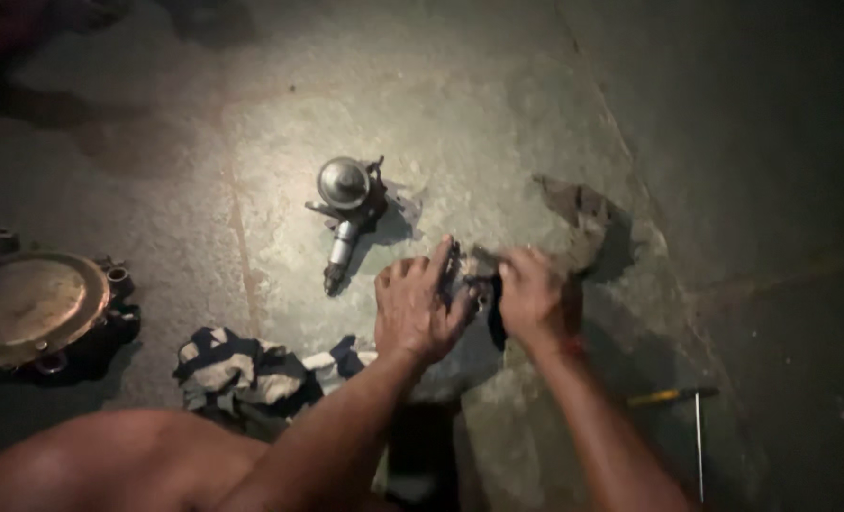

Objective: The person wipes and cleans mechanical metal components using a cloth and then lays them out on the floor.

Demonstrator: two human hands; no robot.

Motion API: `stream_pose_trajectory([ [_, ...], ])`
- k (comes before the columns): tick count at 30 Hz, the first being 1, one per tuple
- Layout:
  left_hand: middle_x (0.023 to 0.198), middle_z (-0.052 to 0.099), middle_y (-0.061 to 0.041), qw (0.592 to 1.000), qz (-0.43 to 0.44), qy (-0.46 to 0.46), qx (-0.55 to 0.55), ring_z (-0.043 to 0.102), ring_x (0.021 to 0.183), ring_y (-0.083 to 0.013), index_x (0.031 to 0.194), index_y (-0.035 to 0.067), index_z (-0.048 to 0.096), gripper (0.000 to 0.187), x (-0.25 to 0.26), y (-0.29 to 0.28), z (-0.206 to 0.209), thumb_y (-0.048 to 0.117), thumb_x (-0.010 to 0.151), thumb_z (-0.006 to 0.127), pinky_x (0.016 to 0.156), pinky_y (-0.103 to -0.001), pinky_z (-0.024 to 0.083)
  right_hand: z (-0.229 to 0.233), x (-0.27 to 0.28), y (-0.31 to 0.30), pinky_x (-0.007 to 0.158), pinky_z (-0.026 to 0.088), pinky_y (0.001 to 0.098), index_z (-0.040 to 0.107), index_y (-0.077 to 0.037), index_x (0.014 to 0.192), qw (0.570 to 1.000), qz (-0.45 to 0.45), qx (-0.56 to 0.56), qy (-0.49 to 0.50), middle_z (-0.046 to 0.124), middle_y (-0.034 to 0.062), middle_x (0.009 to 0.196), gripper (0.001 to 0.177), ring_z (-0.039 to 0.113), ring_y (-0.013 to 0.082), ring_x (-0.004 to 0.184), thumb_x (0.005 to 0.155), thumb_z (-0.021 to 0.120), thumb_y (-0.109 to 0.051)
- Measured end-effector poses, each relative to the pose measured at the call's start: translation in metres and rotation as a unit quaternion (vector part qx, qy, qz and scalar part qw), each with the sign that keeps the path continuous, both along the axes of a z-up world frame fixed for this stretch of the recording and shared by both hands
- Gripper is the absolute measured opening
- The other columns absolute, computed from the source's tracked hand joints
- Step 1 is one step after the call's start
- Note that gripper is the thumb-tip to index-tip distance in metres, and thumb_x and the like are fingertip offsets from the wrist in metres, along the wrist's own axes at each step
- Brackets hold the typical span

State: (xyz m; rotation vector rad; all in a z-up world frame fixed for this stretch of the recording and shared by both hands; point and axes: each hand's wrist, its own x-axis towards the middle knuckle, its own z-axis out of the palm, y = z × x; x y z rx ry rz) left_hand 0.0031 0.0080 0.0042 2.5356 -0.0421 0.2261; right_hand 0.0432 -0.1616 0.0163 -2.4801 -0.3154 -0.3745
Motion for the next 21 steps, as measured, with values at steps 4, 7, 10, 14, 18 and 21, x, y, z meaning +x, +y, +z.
stream_pose_trajectory([
  [4,0.116,0.066,-0.014,0.999,0.006,0.033,0.003,0.053,0.118,-0.0346,0.152,0.014,0.044,0.078,0.002,-0.002,0.003,0.047,0.086,0.067,0.106,-0.050,0.033,0.002,0.017,0.006,0.083,0.053,0.0469,0.074,-0.011,0.102,1.000,0.015,-0.024,0.000,0.071,0.0145,0.098,0.014,0.066,0.0387,0.098,0.089,0.067,-0.010],
  [7,0.116,0.066,-0.014,1.000,0.000,0.025,0.000,0.053,0.117,-0.0351,0.153,0.014,0.044,0.078,0.005,-0.004,0.003,0.046,0.085,0.067,0.105,-0.051,0.032,0.004,0.001,-0.001,0.081,0.052,0.0474,0.073,-0.010,0.104,0.999,0.026,-0.019,-0.012,0.069,0.0157,0.098,0.016,0.065,0.0402,0.096,0.090,0.065,-0.009],
  [10,0.117,0.065,-0.015,1.000,0.003,0.020,0.010,0.053,0.118,-0.0352,0.152,0.014,0.045,0.078,0.001,0.002,0.000,0.047,0.085,0.067,0.104,-0.051,0.033,0.002,-0.018,0.000,0.079,0.052,0.0481,0.072,-0.008,0.104,0.999,0.035,0.009,-0.037,0.069,0.0158,0.098,0.019,0.064,0.0411,0.093,0.086,0.065,-0.007],
  [14,0.117,0.066,-0.014,1.000,0.002,0.016,-0.002,0.053,0.118,-0.0354,0.153,0.013,0.044,0.078,0.002,-0.003,-0.001,0.048,0.087,0.066,0.106,-0.051,0.033,-0.001,0.013,0.007,0.082,0.050,0.0509,0.072,-0.009,0.100,0.997,0.044,-0.023,-0.054,0.069,0.0156,0.096,0.015,0.063,0.0426,0.095,0.087,0.067,-0.007],
  [18,0.117,0.066,-0.014,1.000,-0.002,0.017,0.005,0.053,0.118,-0.0361,0.153,0.012,0.043,0.080,0.002,-0.002,-0.001,0.048,0.086,0.066,0.105,-0.052,0.032,0.000,0.005,0.000,0.085,0.051,0.0497,0.072,-0.010,0.101,0.994,0.075,-0.012,-0.074,0.069,0.0150,0.096,0.015,0.064,0.0411,0.097,0.088,0.066,-0.008],
  [21,0.118,0.065,-0.016,1.000,0.002,0.009,0.013,0.052,0.117,-0.0368,0.152,0.013,0.043,0.080,0.005,-0.001,-0.005,0.049,0.085,0.067,0.102,-0.052,0.032,-0.001,-0.009,-0.009,0.083,0.051,0.0504,0.073,-0.010,0.101,0.998,0.043,-0.012,-0.053,0.070,0.0154,0.096,0.020,0.064,0.0408,0.094,0.082,0.066,-0.008],
])
